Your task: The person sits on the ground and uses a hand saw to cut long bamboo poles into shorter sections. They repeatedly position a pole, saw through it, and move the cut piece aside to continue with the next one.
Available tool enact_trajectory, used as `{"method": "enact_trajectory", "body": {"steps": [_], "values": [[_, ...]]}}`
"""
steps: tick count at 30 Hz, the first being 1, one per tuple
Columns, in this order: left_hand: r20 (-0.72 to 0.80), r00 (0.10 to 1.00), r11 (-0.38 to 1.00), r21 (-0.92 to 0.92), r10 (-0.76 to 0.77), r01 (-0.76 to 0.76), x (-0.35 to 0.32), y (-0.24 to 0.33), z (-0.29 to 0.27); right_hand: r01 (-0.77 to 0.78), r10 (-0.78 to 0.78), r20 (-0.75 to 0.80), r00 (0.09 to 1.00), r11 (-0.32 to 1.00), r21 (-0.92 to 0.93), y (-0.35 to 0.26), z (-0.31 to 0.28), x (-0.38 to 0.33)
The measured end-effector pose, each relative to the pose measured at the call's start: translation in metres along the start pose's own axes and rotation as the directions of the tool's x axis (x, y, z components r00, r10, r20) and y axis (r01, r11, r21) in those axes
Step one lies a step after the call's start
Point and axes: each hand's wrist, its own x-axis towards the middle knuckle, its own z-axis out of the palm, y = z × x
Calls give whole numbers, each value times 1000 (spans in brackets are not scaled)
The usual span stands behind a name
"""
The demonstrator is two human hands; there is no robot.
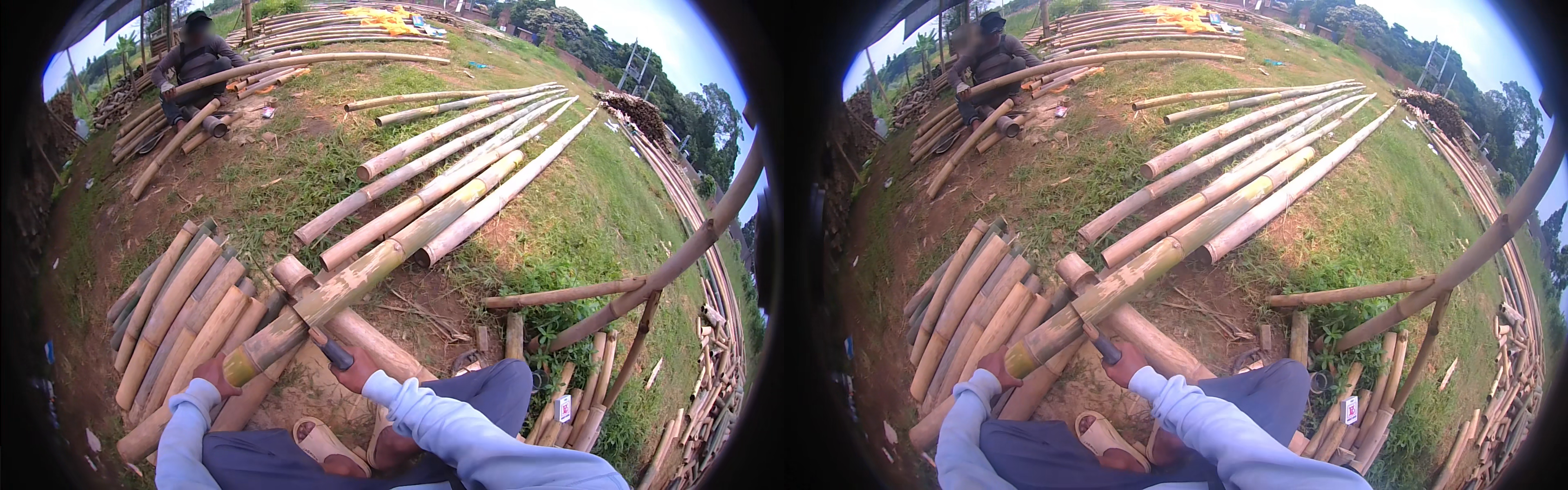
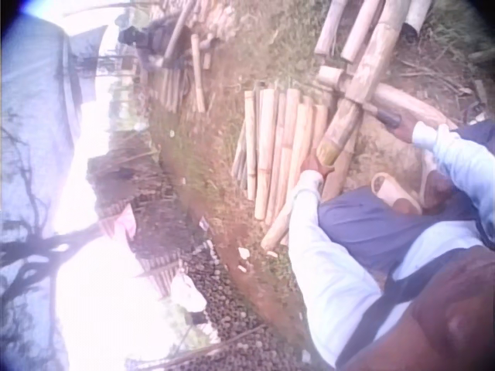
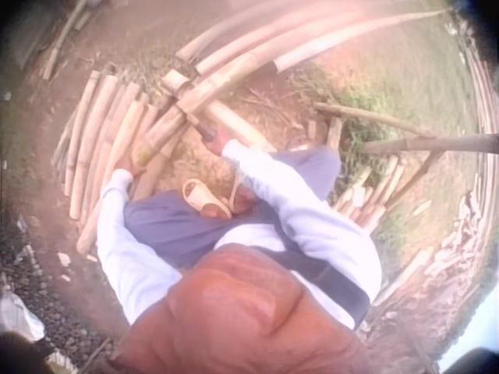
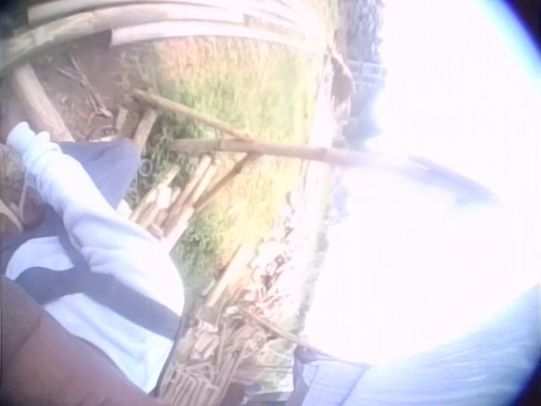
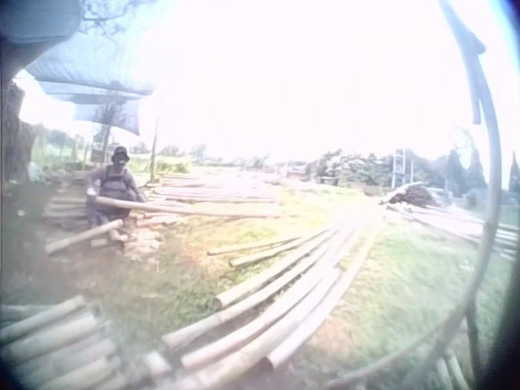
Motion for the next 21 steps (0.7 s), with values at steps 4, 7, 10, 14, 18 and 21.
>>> {"method": "enact_trajectory", "body": {"steps": [4, 7, 10, 14, 18, 21], "values": [[3, 1000, 1000, -9, -21, 21, -2, -8, 0, 22, -22, -6, 1000, 1000, -2, -8, -16, -58], [26, 999, 999, -7, -41, 41, -6, -10, 9, -36, 36, 8, 999, 999, 25, -30, -68, -164], [15, 999, 999, -4, -44, 44, -11, -4, 4, -77, 76, 35, 997, 996, 54, -39, -88, -210], [9, 1000, 998, -56, -5, 6, -7, -8, 9, 96, -99, -75, 992, 995, -40, 8, -43, -125], [-8, 999, 999, -10, 37, -37, 12, -1, 9, -85, 83, -41, 996, 994, -65, -9, -4, -4], [-6, 1000, 999, 34, 5, -5, 6, -1, 7, -2, 2, -6, 1000, 1000, -26, -5, -5, -12]]}}
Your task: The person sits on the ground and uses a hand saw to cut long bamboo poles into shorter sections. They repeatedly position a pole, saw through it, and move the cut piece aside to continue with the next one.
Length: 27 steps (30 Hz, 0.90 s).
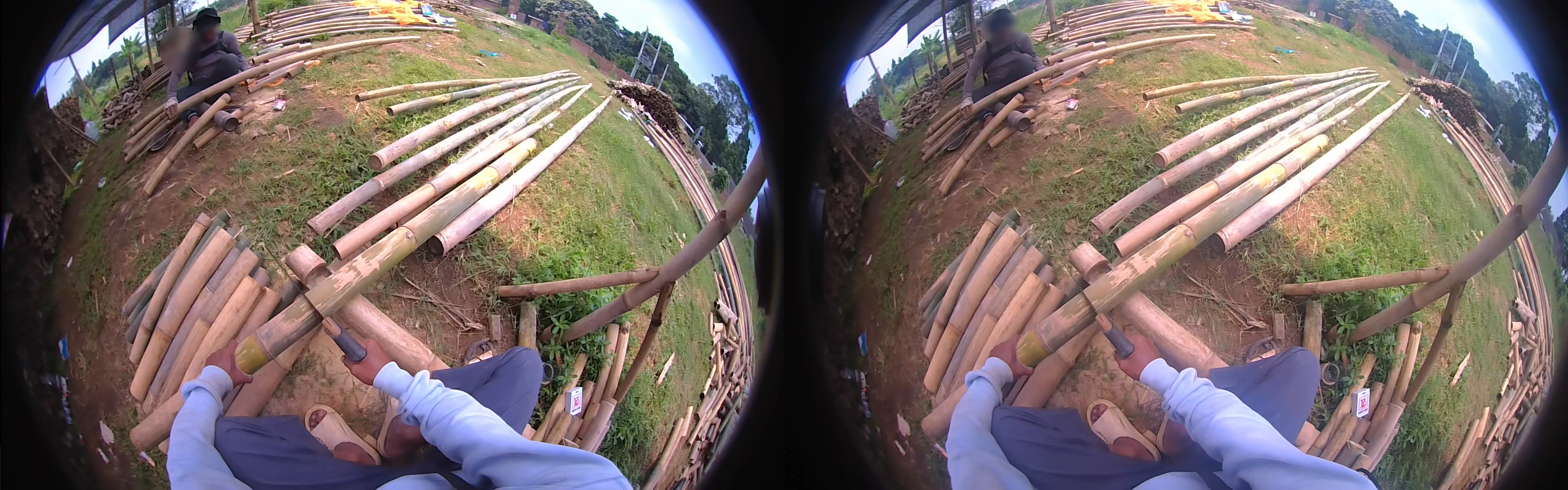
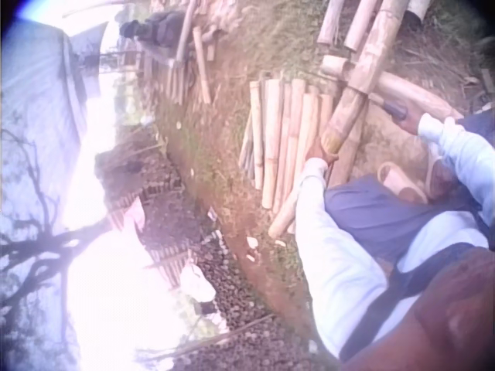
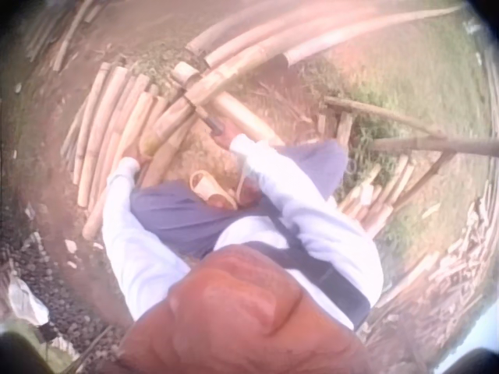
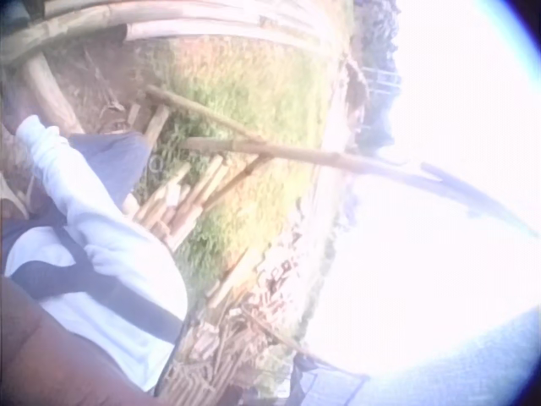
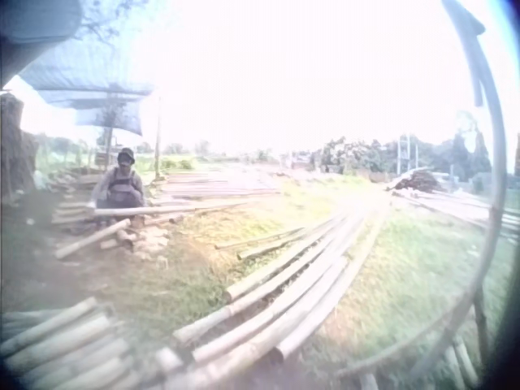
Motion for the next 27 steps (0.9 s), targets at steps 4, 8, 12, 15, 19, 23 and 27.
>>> {"method": "enact_trajectory", "body": {"steps": [4, 8, 12, 15, 19, 23, 27], "values": [[40, 999, 996, -86, -29, 33, -16, -14, -3, -28, 28, 72, 997, 1000, 10, -14, -59, -142], [-38, 999, 991, -132, 34, -38, -14, -7, -2, -96, 92, 40, 995, 989, 113, -51, -89, -185], [7, 999, 990, -134, 35, -34, -5, 1, -7, -57, 57, -23, 998, 998, 30, -25, -41, -70], [1, 1000, 994, -105, 28, -28, -5, -2, -7, -3, 4, -31, 1000, 1000, 27, -35, -5, 8], [17, 1000, 995, -104, -1, 3, -10, -8, -4, -58, 58, 3, 998, 998, 16, -33, -18, -43], [-9, 999, 979, -201, 34, -35, -12, -9, 4, -94, 90, 45, 995, 992, 82, -28, -79, -179], [39, 999, 974, -225, 20, -11, -11, -9, 4, -81, 79, 49, 996, 996, 31, -36, -72, -154]]}}
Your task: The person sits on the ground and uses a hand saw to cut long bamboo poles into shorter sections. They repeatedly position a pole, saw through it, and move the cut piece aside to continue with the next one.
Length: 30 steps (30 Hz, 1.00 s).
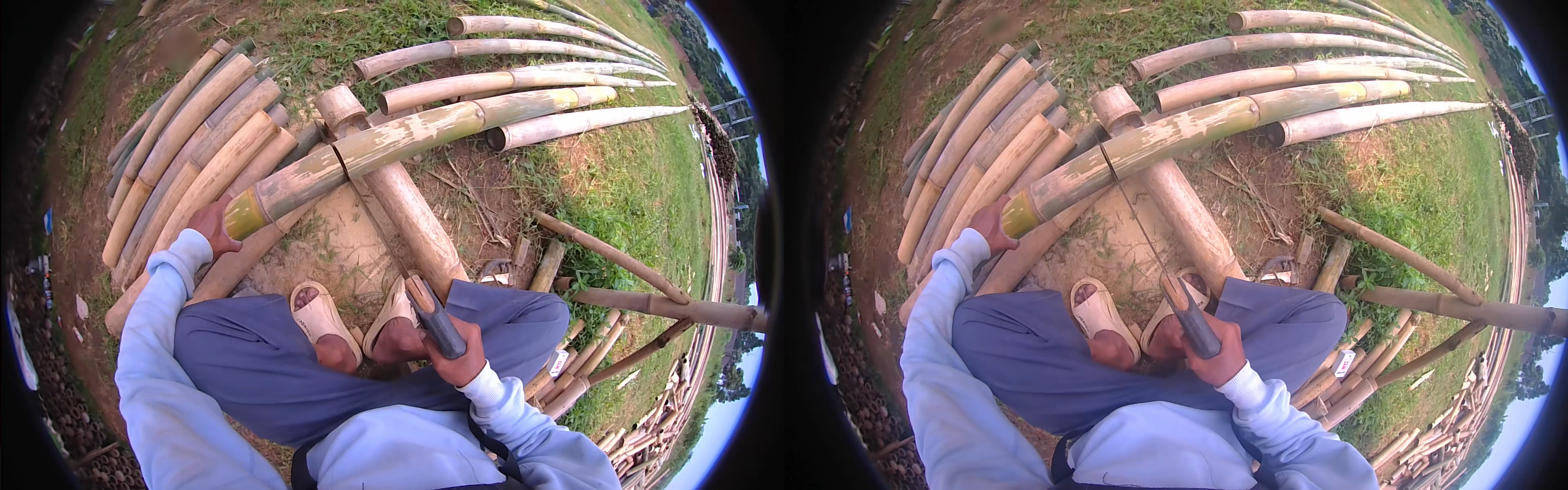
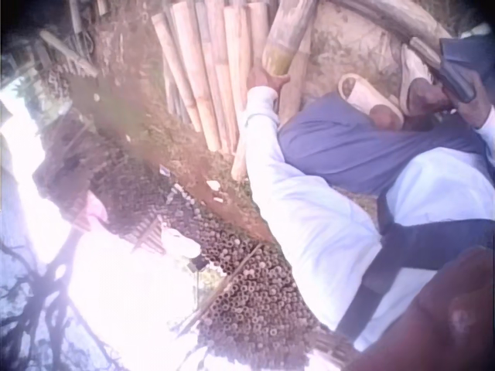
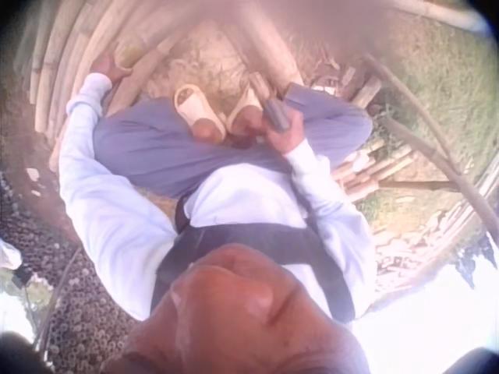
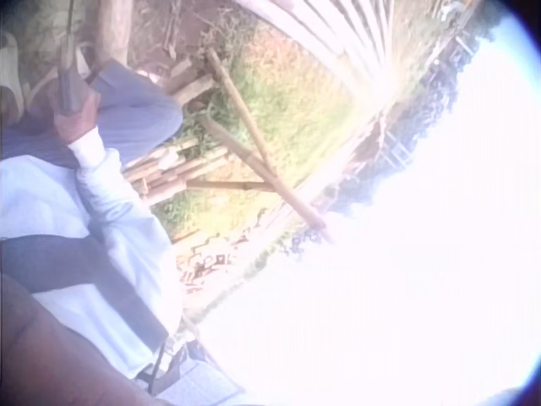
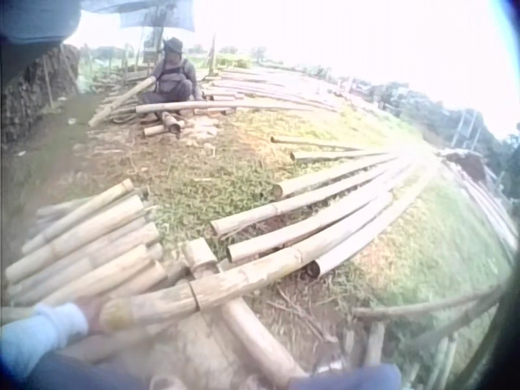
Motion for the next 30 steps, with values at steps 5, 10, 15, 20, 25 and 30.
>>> {"method": "enact_trajectory", "body": {"steps": [5, 10, 15, 20, 25, 30], "values": [[-33, 999, 999, 29, 20, -19, 10, 11, -6, 92, -94, -77, 993, 996, -22, 3, 59, 161], [-37, 999, 999, 33, 0, 1, 2, 7, -7, 47, -46, -80, 996, 999, 11, 24, 40, 82], [-12, 1000, 999, -54, 10, -11, 2, -5, 7, -51, 50, 55, 997, 999, 2, 3, -10, -23], [-9, 999, 997, -65, 44, -44, 10, 2, 4, 105, -105, -79, 991, 994, -8, 18, 38, 99], [-6, 1000, 999, 22, 23, -23, 6, 5, -3, 87, -87, -41, 995, 996, -8, 26, 49, 120], [-11, 1000, 998, -57, 28, -28, -2, -9, 8, -20, 20, 5, 1000, 1000, 15, 7, -7, -20]]}}
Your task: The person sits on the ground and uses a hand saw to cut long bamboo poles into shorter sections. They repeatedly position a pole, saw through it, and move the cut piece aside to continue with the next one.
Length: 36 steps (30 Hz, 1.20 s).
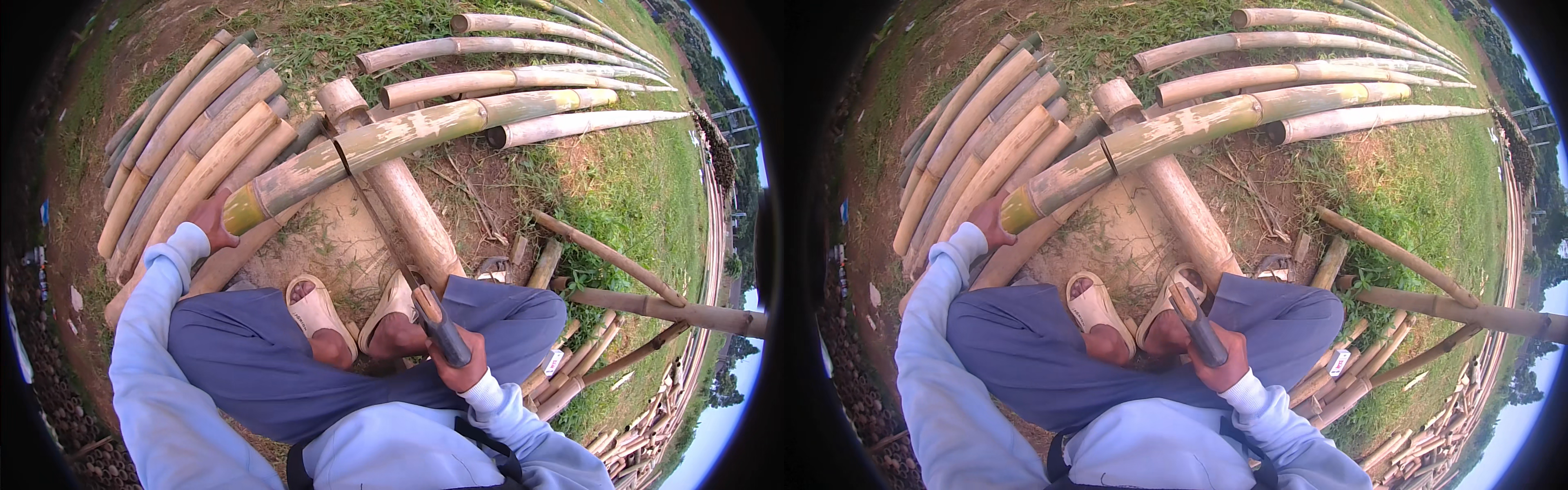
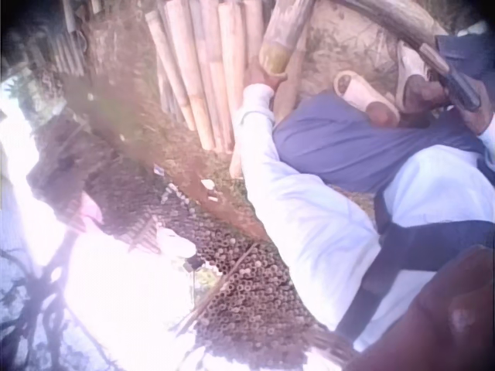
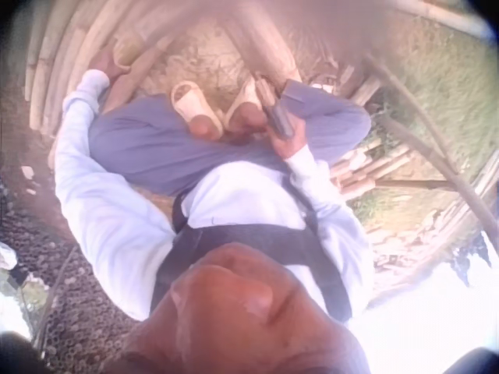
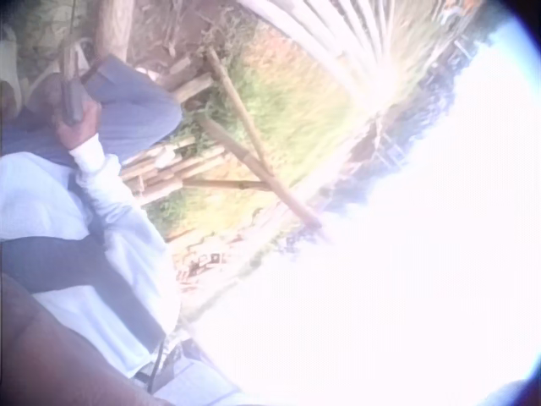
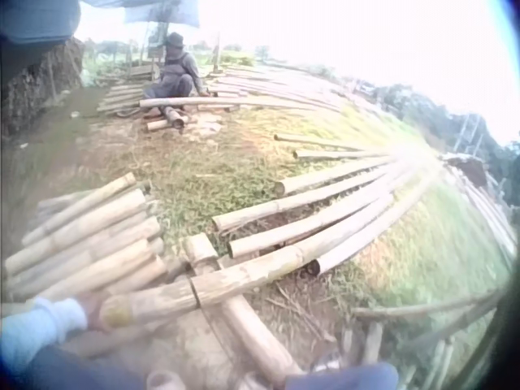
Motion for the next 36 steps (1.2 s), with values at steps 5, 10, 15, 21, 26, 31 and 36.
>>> {"method": "enact_trajectory", "body": {"steps": [5, 10, 15, 21, 26, 31, 36], "values": [[18, 1000, 1000, -8, 21, -21, 4, 0, 6, 114, -115, -86, 990, 993, -12, 16, 25, 63], [-28, 1000, 994, 112, -14, 17, 7, 19, -8, 173, -174, -101, 979, 985, -23, 18, 54, 140], [-12, 998, 992, 111, -64, 65, 0, 13, -9, 80, -79, -71, 994, 997, 7, -5, 20, 34], [2, 1000, 998, 50, 26, -26, 9, -13, 10, 99, -96, -90, 991, 995, 26, 8, 12, 39], [-10, 1000, 990, 142, -19, 20, 15, 8, -13, 114, -115, -59, 992, 993, -17, 16, 43, 126], [17, 999, 997, 75, -33, 31, -2, 20, -10, 100, -97, -136, 986, 995, 12, -5, 40, 82], [-7, 1000, 1000, -3, 20, -20, -1, -3, 3, 159, -162, -91, 983, 987, -39, -11, 6, 12]]}}
